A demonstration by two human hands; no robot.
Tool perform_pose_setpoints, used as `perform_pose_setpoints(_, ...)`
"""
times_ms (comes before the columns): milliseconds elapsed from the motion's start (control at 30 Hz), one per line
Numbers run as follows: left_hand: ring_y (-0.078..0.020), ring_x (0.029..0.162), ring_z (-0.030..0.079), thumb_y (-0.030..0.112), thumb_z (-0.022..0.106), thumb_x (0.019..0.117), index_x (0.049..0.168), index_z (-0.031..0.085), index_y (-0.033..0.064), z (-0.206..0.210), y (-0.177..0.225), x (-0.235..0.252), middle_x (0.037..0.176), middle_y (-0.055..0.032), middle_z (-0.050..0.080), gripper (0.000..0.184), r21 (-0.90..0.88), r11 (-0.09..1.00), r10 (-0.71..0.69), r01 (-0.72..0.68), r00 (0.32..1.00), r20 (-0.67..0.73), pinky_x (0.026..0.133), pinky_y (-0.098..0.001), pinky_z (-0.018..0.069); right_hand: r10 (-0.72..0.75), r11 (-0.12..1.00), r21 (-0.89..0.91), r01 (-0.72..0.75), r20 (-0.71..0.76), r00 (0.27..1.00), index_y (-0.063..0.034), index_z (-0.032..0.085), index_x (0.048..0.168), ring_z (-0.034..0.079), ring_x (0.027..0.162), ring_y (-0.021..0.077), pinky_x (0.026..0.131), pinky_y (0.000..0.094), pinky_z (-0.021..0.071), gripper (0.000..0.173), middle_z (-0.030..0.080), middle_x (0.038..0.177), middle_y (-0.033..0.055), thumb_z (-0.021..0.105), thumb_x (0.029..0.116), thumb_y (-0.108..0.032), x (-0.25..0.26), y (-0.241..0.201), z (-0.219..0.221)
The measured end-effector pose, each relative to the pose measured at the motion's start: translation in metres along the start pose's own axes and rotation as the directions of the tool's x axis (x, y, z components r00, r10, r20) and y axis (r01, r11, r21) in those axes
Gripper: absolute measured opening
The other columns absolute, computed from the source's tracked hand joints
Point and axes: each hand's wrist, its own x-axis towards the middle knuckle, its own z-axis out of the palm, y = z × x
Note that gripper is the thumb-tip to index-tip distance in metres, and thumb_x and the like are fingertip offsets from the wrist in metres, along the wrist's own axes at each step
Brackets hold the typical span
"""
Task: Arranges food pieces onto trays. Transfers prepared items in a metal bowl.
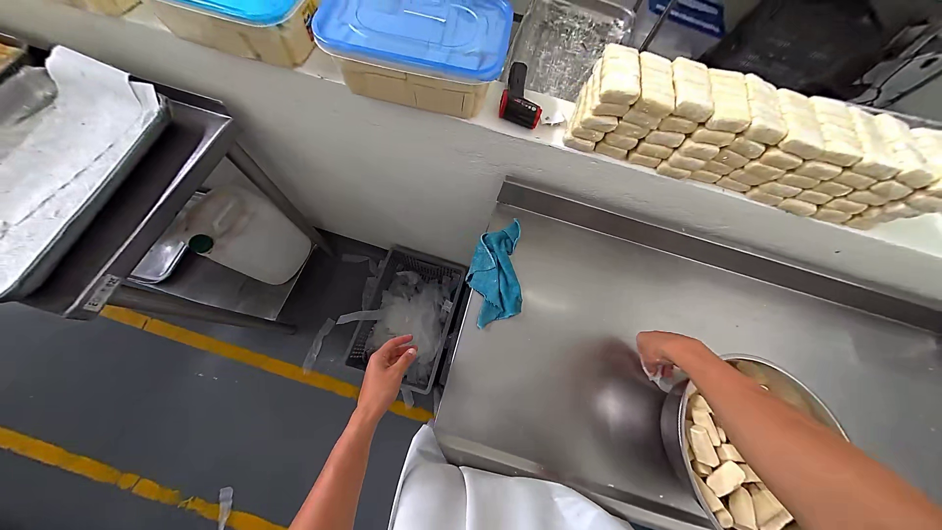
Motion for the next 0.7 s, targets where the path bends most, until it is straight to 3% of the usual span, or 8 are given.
perform_pose_setpoints(100, -0.0249, 0.110, 0.069, 0.010, 0.062, 0.0991, 0.139, 0.054, -0.0015, 0.006, 0.017, -0.005, 0.123, -0.0170, 0.068, 0.042, -0.085, 0.996, 0.040, -0.033, 0.997, 0.072, 0.095, -0.0425, 0.0574, -0.383, 0.902, 0.161, 0.399, -0.124, 0.915, 0.0063, 0.071, 0.109, 0.069, 0.090, 0.0343, 0.091, 0.0558, 0.0532, 0.020, 0.072, 0.097, 0.0215, 0.067, 0.0971, -0.009, -0.060, -0.067, -0.018)
perform_pose_setpoints(200, -0.0242, 0.138, 0.051, 0.021, 0.081, 0.0835, 0.154, 0.042, 0.0067, 0.036, 0.040, -0.024, 0.153, -0.0123, 0.049, 0.082, -0.043, 0.977, 0.214, -0.210, 0.932, 0.292, 0.111, -0.0460, 0.0474, -0.693, 0.525, 0.409, 0.746, -0.304, 0.654, 0.0014, 0.068, 0.113, 0.070, 0.091, 0.0183, 0.088, 0.0386, 0.0576, 0.020, 0.072, 0.101, 0.0115, 0.068, 0.0976, -0.012, -0.133, -0.148, -0.012)
perform_pose_setpoints(300, -0.0235, 0.133, 0.056, 0.025, 0.072, 0.0931, 0.147, 0.053, 0.0047, 0.062, 0.057, -0.032, 0.142, -0.0140, 0.060, 0.060, 0.068, 0.929, 0.285, -0.364, 0.819, 0.498, 0.114, -0.0459, 0.0436, -0.704, 0.226, 0.558, 0.798, -0.473, 0.530, -0.0007, 0.067, 0.113, 0.067, 0.090, 0.0071, 0.085, 0.0265, 0.0558, 0.018, 0.071, 0.102, 0.0037, 0.064, 0.0979, -0.009, -0.164, -0.201, 0.001)
perform_pose_setpoints(400, -0.0185, 0.087, 0.071, 0.011, 0.052, 0.1029, 0.126, 0.066, 0.0005, 0.057, 0.038, -0.002, 0.095, -0.0113, 0.073, 0.029, 0.153, 0.969, 0.120, -0.195, 0.911, 0.395, 0.086, -0.0403, 0.0580, -0.500, 0.269, 0.507, 0.819, -0.653, 0.568, -0.0049, 0.064, 0.129, 0.068, 0.108, 0.0159, 0.094, 0.0361, 0.0578, 0.032, 0.068, 0.122, 0.0077, 0.065, 0.0987, -0.016, -0.156, -0.198, 0.012)
perform_pose_setpoints(500, -0.0171, 0.069, 0.056, 0.018, 0.051, 0.1076, 0.133, 0.058, -0.0021, 0.025, -0.007, 0.064, 0.090, -0.0135, 0.062, 0.033, 0.062, 0.974, -0.223, 0.217, 0.971, 0.092, 0.066, -0.0348, 0.0506, -0.281, 0.256, 0.527, 0.811, -0.762, 0.584, -0.0060, 0.063, 0.129, 0.069, 0.112, 0.0197, 0.096, 0.0390, 0.0588, 0.037, 0.068, 0.127, 0.0081, 0.065, 0.0975, -0.025, -0.144, -0.166, 0.038)
perform_pose_setpoints(567, -0.0197, 0.082, 0.059, 0.031, 0.053, 0.1066, 0.140, 0.051, 0.0014, -0.002, -0.045, 0.109, 0.105, -0.0145, 0.061, 0.045, -0.059, 0.908, -0.416, 0.415, 0.909, -0.019, 0.072, -0.0356, 0.0508, -0.207, 0.214, 0.594, 0.775, -0.748, 0.630, -0.0060, 0.065, 0.124, 0.072, 0.105, 0.0190, 0.091, 0.0361, 0.0607, 0.037, 0.072, 0.117, 0.0072, 0.066, 0.0949, -0.030, -0.144, -0.149, 0.064)
perform_pose_setpoints(600, -0.0308, 0.106, 0.063, 0.037, 0.056, 0.1049, 0.146, 0.045, -0.0003, -0.016, -0.058, 0.128, 0.127, -0.0231, 0.060, 0.056, -0.090, 0.885, -0.460, 0.456, 0.887, -0.029, 0.089, -0.0462, 0.0526, -0.197, 0.222, 0.620, 0.752, -0.727, 0.658, -0.0053, 0.065, 0.124, 0.071, 0.105, 0.0183, 0.091, 0.0350, 0.0602, 0.039, 0.073, 0.116, 0.0070, 0.065, 0.0944, -0.031, -0.146, -0.144, 0.079)
perform_pose_setpoints(700, -0.0459, 0.141, 0.040, 0.058, 0.056, 0.0986, 0.152, 0.039, 0.0000, -0.038, -0.070, 0.162, 0.154, -0.0293, 0.040, 0.081, -0.119, 0.863, -0.502, 0.491, 0.859, -0.098, 0.110, -0.0685, 0.0337, -0.188, 0.220, 0.665, 0.714, -0.689, 0.700, -0.0027, 0.065, 0.124, 0.071, 0.105, 0.0162, 0.092, 0.0330, 0.0595, 0.039, 0.072, 0.117, 0.0069, 0.064, 0.0953, -0.028, -0.163, -0.138, 0.125)
